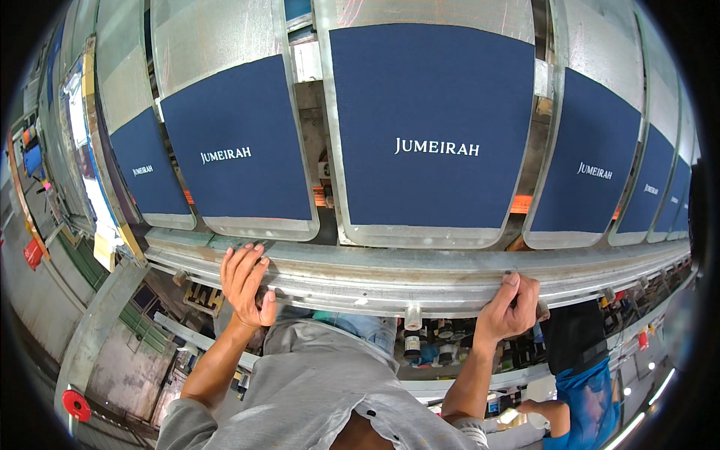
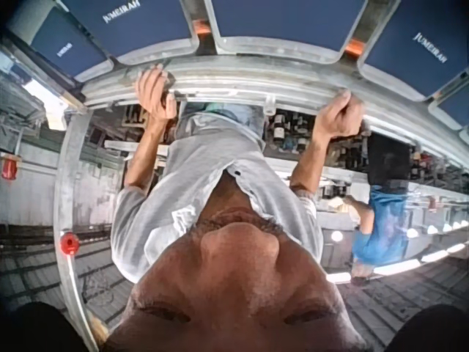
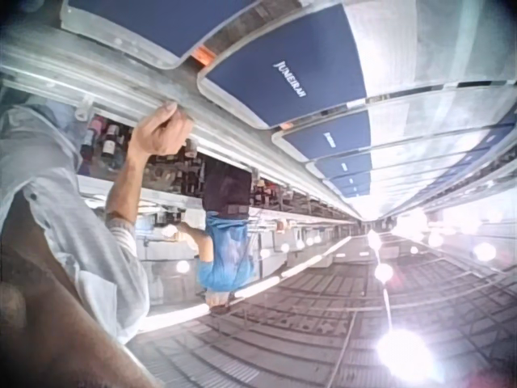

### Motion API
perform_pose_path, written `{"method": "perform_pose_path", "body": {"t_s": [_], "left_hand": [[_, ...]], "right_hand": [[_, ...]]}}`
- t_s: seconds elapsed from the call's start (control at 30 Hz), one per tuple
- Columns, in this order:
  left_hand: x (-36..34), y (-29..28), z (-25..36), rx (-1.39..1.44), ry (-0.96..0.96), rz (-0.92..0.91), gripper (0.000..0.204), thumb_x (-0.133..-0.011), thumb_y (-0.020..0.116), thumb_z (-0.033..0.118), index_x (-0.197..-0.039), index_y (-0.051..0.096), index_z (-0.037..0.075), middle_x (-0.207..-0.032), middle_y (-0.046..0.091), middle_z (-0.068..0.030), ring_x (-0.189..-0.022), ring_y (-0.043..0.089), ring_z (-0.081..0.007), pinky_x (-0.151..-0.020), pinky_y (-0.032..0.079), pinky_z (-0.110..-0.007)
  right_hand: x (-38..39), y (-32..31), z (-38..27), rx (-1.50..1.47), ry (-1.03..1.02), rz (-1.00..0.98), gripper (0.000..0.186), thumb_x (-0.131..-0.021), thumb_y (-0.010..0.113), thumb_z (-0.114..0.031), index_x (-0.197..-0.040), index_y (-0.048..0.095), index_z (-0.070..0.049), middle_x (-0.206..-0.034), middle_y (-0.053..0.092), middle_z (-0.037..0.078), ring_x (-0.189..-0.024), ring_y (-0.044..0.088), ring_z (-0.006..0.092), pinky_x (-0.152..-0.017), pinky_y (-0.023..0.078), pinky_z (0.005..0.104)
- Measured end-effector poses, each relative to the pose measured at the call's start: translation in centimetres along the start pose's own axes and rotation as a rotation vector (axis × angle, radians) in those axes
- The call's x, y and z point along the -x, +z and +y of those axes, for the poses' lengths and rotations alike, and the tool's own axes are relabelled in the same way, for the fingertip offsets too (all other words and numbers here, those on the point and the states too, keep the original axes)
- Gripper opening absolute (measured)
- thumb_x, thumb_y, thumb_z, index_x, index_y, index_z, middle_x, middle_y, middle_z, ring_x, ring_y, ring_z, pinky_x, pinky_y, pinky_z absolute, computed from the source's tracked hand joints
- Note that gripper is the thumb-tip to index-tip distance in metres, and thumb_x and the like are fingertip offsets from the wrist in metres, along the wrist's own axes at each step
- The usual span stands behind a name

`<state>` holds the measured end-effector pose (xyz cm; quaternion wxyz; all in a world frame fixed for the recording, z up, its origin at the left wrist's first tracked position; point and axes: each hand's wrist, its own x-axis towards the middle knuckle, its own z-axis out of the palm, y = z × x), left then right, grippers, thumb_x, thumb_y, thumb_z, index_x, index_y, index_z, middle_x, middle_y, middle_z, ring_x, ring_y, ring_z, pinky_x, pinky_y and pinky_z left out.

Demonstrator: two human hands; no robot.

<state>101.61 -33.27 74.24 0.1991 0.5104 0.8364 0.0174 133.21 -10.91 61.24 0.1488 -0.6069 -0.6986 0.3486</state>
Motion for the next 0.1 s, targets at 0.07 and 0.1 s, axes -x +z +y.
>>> {"method": "perform_pose_path", "body": {"t_s": [0.07,0.1], "left_hand": [[0.08,-0.05,0.02,0.008,0.0,0.0,0.048,-0.091,0.051,0.034,-0.116,0.069,-0.003,-0.127,0.069,-0.0213,-0.12,0.064,-0.0418,-0.115,0.035,-0.057],[0.16,-0.08,0.04,0.012,0.0,0.0,0.047,-0.091,0.051,0.033,-0.116,0.069,-0.003,-0.127,0.069,-0.0212,-0.121,0.063,-0.042,-0.115,0.035,-0.057]], "right_hand": [[0.03,-0.13,0.03,0.008,-0.001,-0.004,0.019,-0.101,0.061,-0.002,-0.084,0.064,0.004,-0.079,0.064,0.011,-0.069,0.058,0.0243,-0.064,0.046,0.0358],[0.06,-0.31,0.06,0.014,0.004,-0.024,0.013,-0.096,0.061,0.003,-0.084,0.065,0.001,-0.08,0.066,0.012,-0.07,0.061,0.0268,-0.064,0.048,0.0374]]}}
